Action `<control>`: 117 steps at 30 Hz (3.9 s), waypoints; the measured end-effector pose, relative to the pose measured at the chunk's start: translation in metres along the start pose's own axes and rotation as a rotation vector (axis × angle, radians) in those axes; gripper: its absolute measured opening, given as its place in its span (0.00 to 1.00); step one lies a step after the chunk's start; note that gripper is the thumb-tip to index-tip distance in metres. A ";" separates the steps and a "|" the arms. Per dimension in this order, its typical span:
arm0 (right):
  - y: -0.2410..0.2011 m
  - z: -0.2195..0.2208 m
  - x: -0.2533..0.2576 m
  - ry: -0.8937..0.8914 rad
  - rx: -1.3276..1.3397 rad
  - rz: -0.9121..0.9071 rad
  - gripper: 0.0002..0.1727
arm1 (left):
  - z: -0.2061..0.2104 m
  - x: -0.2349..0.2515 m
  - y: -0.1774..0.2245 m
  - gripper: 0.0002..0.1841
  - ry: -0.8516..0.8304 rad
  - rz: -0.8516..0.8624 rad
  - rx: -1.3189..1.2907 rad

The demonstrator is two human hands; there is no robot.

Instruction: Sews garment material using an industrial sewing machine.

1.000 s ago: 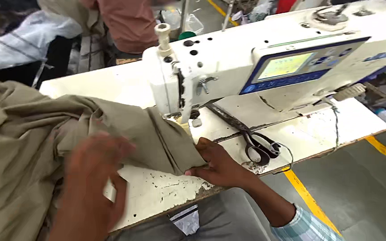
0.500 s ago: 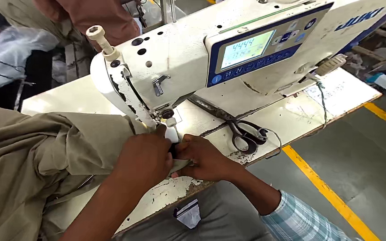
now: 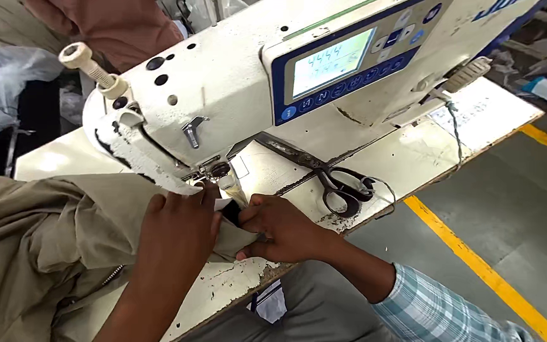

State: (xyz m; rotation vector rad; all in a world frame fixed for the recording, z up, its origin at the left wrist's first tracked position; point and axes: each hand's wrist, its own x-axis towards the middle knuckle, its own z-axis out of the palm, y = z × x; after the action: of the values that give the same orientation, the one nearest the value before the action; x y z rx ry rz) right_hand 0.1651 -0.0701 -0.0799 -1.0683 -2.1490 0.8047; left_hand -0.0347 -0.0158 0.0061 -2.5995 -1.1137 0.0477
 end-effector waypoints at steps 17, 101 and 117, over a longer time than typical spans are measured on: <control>-0.015 0.004 0.002 0.109 0.223 -0.006 0.22 | 0.036 -0.002 0.002 0.12 0.089 -0.062 -0.607; -0.024 -0.046 0.029 0.134 0.012 0.465 0.22 | 0.036 -0.003 0.001 0.07 -0.032 0.096 -0.520; -0.024 -0.041 0.040 0.227 0.024 0.592 0.25 | 0.037 -0.005 0.014 0.06 -0.021 -0.018 -0.585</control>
State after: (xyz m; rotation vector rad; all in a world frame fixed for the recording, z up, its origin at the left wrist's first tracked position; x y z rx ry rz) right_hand 0.1634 -0.0385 -0.0264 -1.7279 -1.6389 0.9067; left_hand -0.0335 -0.0186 -0.0334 -3.0937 -1.3152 -0.2992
